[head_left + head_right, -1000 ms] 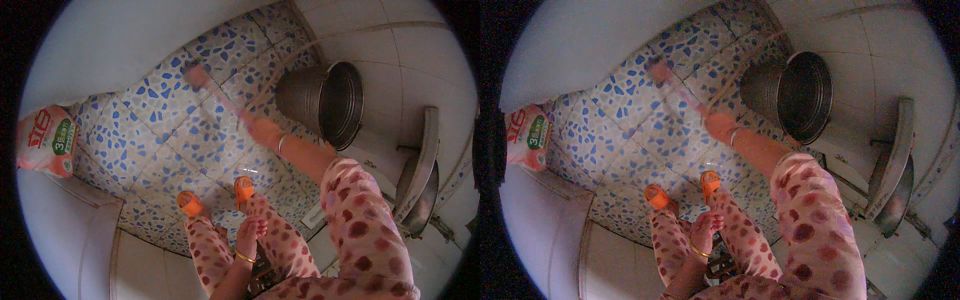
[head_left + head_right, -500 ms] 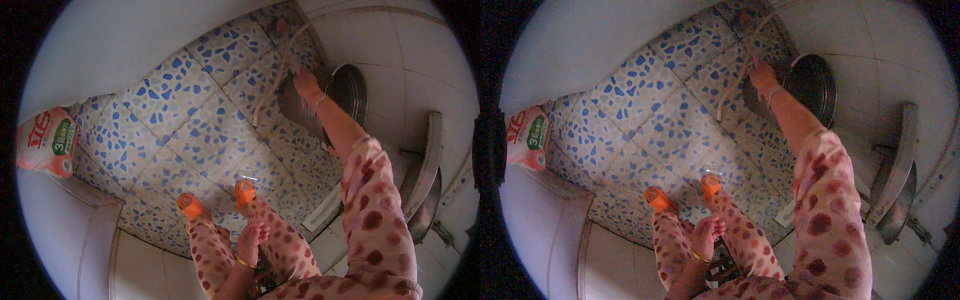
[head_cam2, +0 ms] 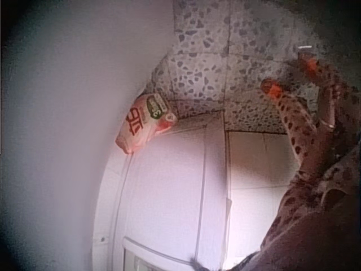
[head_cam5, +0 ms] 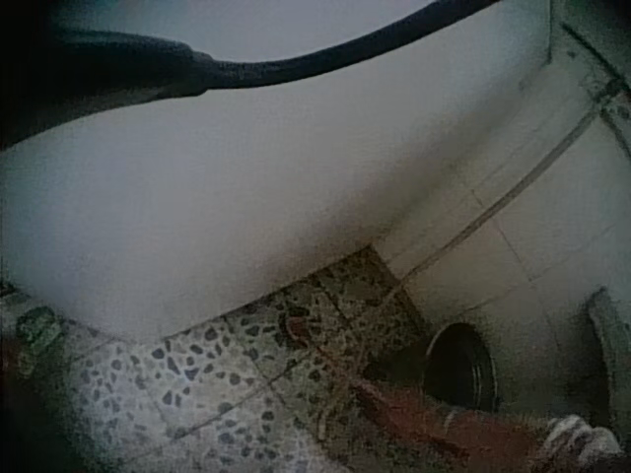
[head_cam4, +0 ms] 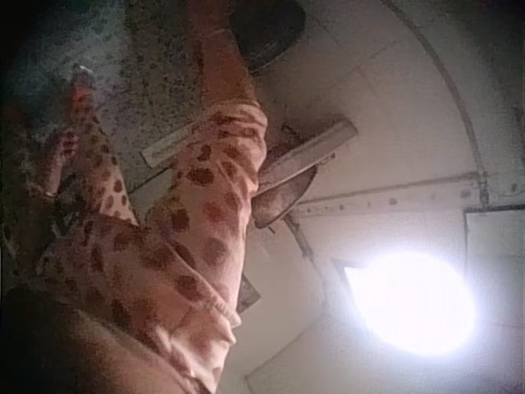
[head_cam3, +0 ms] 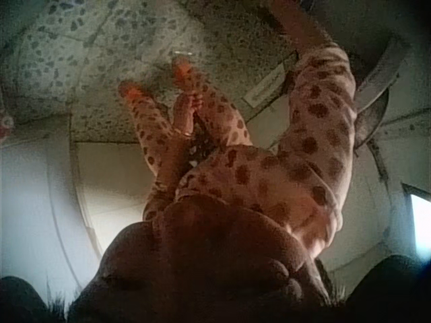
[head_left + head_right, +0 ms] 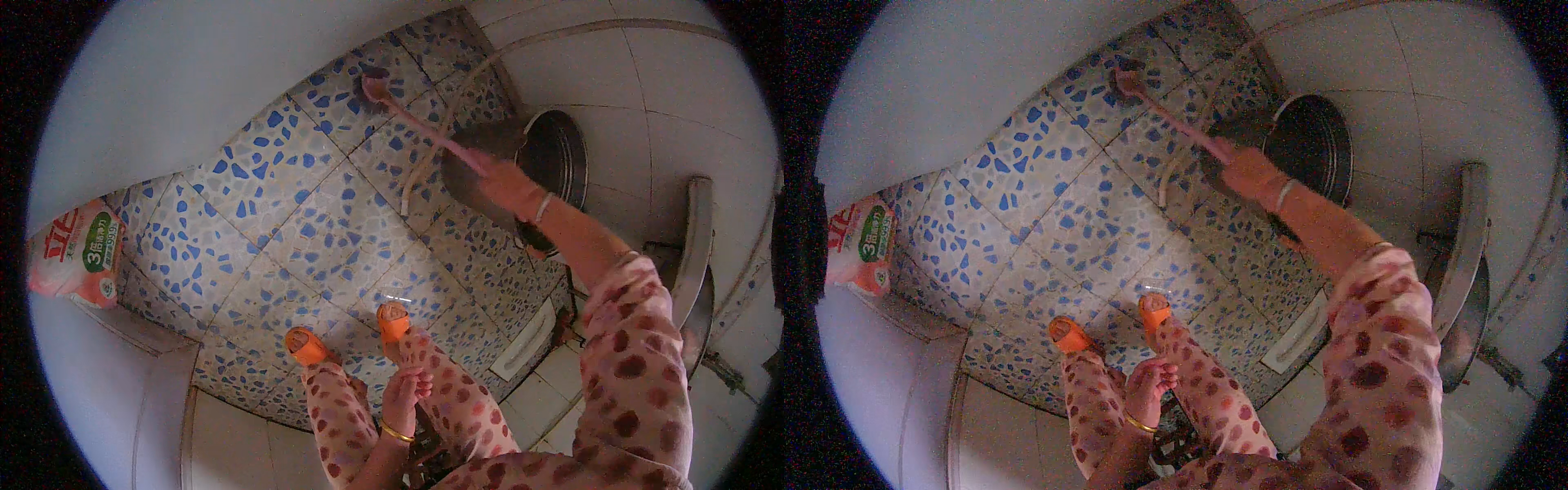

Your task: The person cleans the bathroom floor using a pink brush and a cleaning agent from a white bag. They then walk to the kitchen and return to the bathroom to load wet clothes into a top-loading washing machine.

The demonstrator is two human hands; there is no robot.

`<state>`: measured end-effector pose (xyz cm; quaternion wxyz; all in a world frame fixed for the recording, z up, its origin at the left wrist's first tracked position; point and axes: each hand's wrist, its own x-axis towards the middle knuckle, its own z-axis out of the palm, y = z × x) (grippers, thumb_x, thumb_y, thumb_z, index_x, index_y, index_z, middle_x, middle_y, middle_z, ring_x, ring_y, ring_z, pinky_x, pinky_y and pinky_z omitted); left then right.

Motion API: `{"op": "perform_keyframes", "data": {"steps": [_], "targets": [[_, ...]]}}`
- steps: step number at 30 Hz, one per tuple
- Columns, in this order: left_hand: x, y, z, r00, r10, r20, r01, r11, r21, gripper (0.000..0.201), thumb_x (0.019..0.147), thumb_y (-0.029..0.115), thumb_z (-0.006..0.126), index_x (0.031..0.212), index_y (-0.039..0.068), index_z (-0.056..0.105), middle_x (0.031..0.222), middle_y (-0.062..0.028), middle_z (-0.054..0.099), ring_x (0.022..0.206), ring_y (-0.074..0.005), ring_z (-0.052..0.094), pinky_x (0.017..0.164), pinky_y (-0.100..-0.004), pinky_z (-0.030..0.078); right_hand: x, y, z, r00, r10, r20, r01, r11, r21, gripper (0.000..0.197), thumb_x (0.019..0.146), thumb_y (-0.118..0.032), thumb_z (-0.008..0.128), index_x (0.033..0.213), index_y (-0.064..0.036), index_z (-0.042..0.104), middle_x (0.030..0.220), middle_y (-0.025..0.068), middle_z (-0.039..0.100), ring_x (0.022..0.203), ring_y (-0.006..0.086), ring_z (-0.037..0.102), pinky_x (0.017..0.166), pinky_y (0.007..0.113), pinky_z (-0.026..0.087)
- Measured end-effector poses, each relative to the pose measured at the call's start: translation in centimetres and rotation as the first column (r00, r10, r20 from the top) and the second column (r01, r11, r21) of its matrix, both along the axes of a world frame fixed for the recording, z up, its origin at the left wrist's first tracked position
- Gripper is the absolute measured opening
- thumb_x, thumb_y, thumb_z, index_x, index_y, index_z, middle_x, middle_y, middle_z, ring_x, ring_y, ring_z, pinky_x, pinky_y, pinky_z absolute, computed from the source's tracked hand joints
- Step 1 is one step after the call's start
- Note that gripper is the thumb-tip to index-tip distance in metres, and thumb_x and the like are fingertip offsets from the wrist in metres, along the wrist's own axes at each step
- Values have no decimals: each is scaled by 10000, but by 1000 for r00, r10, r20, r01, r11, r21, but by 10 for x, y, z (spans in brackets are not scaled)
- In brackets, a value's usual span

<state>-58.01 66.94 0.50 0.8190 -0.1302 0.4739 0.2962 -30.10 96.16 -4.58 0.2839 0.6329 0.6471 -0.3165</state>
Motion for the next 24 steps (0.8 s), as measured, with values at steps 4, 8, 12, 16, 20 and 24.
{"op": "perform_keyframes", "data": {"steps": [4,8,12,16,20,24], "targets": [[-3,-8,-3,1000,26,9,-26,999,32,203,883,184,470,985,22,538,891,-88,581,737,-147,537,671,-271,455,57,29,-21,979,200,42,-203,922,331,351,778,-80,444,1105,46,468,930,234,566,744,311,577,670,372,475],[-14,-5,-5,999,-40,-32,39,999,-34,215,886,185,465,978,2,532,892,-104,580,744,-155,538,679,-289,460,91,86,-79,979,-78,186,-37,838,544,226,785,-118,481,892,51,586,876,188,591,604,288,581,564,376,490],[-22,0,-2,997,-46,-62,45,999,-18,230,891,187,458,985,-10,528,895,-115,581,752,-162,544,687,-297,461,70,133,-102,843,173,510,-373,870,323,247,782,-124,483,954,30,570,958,182,563,728,289,560,651,382,468],[-25,2,-3,992,-75,-103,73,997,-20,233,892,187,455,998,-8,527,902,-117,583,754,-162,547,688,-299,462,44,144,-101,603,455,655,-624,781,32,284,780,-131,485,1017,9,555,1040,176,535,853,290,538,737,389,446],[-15,-2,-3,996,-47,-78,45,999,-20,232,890,189,459,1004,0,528,901,-113,585,751,-157,547,682,-291,461,34,124,-78,538,556,633,-653,750,-105,331,778,-137,487,1080,-12,539,1122,170,507,977,291,516,824,395,423],[-3,-5,-4,999,-38,-23,37,999,-15,239,882,206,477,1007,9,531,900,-106,585,748,-149,544,667,-278,455,40,99,-48,793,338,507,-411,911,36,453,776,-106,476,1215,-26,403,1152,192,484,950,313,537,763,401,449]]}}
